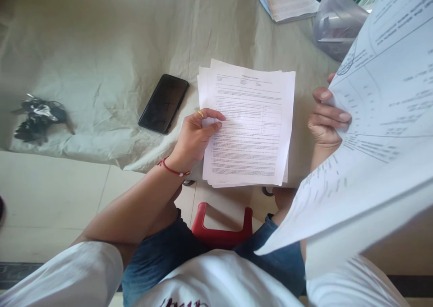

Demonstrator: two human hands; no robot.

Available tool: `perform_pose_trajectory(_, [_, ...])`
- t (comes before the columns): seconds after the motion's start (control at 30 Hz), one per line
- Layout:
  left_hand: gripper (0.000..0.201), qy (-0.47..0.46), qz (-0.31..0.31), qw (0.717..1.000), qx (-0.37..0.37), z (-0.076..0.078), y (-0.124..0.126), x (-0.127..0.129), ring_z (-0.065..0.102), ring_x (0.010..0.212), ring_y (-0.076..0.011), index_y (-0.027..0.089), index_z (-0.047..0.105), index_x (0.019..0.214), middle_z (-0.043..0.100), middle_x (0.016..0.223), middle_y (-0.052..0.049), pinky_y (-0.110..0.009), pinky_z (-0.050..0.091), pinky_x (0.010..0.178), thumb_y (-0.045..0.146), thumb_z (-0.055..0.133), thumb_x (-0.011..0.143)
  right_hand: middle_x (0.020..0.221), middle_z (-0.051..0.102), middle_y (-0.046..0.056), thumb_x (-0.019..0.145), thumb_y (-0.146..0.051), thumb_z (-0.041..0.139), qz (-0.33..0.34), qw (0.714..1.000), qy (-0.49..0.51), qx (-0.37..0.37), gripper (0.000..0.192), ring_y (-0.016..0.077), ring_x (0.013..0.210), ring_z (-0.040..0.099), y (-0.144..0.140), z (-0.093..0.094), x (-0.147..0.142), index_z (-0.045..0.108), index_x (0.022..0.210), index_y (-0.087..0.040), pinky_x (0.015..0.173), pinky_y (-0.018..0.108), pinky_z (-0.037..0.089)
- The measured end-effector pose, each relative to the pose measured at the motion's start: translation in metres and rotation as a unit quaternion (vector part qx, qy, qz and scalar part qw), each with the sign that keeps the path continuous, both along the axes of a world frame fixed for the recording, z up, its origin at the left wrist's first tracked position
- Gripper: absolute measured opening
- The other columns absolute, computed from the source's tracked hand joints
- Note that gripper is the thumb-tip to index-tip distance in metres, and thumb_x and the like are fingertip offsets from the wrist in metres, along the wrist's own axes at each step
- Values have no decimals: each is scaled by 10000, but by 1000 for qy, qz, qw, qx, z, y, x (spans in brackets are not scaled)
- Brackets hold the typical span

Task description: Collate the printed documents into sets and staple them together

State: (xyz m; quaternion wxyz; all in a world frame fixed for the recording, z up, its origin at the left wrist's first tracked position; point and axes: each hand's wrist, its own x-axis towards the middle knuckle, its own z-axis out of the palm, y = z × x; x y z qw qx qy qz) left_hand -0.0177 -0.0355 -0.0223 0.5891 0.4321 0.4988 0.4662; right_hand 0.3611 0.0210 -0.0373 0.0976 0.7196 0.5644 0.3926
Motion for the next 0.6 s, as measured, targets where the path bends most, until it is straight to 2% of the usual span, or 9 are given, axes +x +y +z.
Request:
perform_pose_trajectory(0.03, [113, 2, 1, 1000, 0, 1, 0, 0, 616, 756, -193, 241, 776, 843, 682, 793, -18, -346, 511, 733, 131, 756, 821, 1098, 840, -56, 942, -17, 682, 0, 1000, -8, 5, 842, 54, 459, 615, 0, -1, 1, 549, 1621, -496, 364, 190, 510])
perform_pose_trajectory(0.17, [113, 9, 6, 1000, 8, 1, 0, 0, 590, 744, -184, 237, 779, 830, 664, 774, -13, -336, 489, 722, 129, 749, 819, 942, 803, -102, 963, -112, 772, -1, 984, -174, 32, 700, 21, 373, 447, 8, -6, 10, 641, 1525, -509, 342, 187, 447])
perform_pose_trajectory(0.2, [114, 10, 7, 1000, 10, 1, 0, 0, 588, 745, -184, 236, 780, 824, 662, 769, -13, -333, 487, 719, 127, 746, 820, 916, 795, -111, 963, -122, 780, -2, 982, -189, 31, 691, 21, 365, 425, 10, -7, 11, 645, 1520, -508, 341, 192, 440])
perform_pose_trajectory(0.27, [118, 12, 9, 1000, 12, 1, 0, 0, 597, 766, -188, 234, 781, 812, 665, 773, -18, -331, 491, 723, 124, 741, 823, 930, 808, -106, 969, -108, 754, -10, 987, -157, 10, 710, 33, 369, 443, 11, -6, 11, 621, 1553, -489, 339, 209, 437])
perform_pose_trajectory(0.43, [126, 14, 11, 1000, 16, 0, 1, 1, 653, 869, -213, 226, 795, 811, 691, 807, -32, -341, 528, 784, 118, 737, 837, 1138, 846, -49, 962, -46, 673, -15, 1000, -13, -21, 845, 62, 470, 631, 2, 4, 0, 489, 1675, -461, 375, 219, 510])
perform_pose_trajectory(0.6, [123, 20, 7, 1000, 13, 1, 0, 0, 655, 846, -207, 223, 798, 824, 702, 798, -27, -347, 546, 800, 121, 736, 853, 1155, 852, -67, 999, -43, 603, -33, 998, -28, -47, 778, 53, 458, 613, -3, 10, -4, 532, 1643, -474, 377, 205, 517])
